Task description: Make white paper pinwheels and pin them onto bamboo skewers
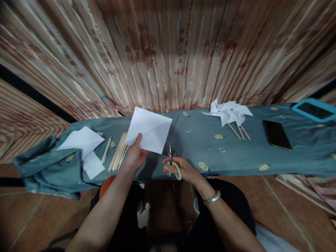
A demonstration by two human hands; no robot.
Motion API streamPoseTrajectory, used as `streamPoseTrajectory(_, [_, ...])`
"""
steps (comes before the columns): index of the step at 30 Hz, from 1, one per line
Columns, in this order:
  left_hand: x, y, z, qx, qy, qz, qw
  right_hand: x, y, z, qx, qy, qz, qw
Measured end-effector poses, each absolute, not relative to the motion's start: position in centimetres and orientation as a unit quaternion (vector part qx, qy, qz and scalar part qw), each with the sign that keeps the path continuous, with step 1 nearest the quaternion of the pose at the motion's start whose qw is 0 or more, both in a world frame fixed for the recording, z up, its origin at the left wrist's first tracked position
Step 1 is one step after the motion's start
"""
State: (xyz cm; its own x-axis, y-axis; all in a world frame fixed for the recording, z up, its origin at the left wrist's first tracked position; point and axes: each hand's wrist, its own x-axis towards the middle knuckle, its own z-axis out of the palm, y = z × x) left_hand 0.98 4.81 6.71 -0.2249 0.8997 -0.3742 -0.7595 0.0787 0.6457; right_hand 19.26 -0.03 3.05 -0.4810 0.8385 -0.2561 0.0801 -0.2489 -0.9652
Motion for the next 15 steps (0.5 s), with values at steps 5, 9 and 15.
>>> streamPoseTrajectory(5, [1.27,4.80,6.70,0.089,0.400,0.676,0.613,18.97,-0.77,2.88,-0.408,-0.577,0.666,0.237])
streamPoseTrajectory(9, [1.31,4.87,6.37,0.087,0.400,0.678,0.610,18.80,-0.69,3.03,-0.414,-0.583,0.650,0.258])
streamPoseTrajectory(15, [1.25,4.79,6.06,0.103,0.402,0.673,0.612,18.78,-0.47,2.80,-0.407,-0.593,0.645,0.258])
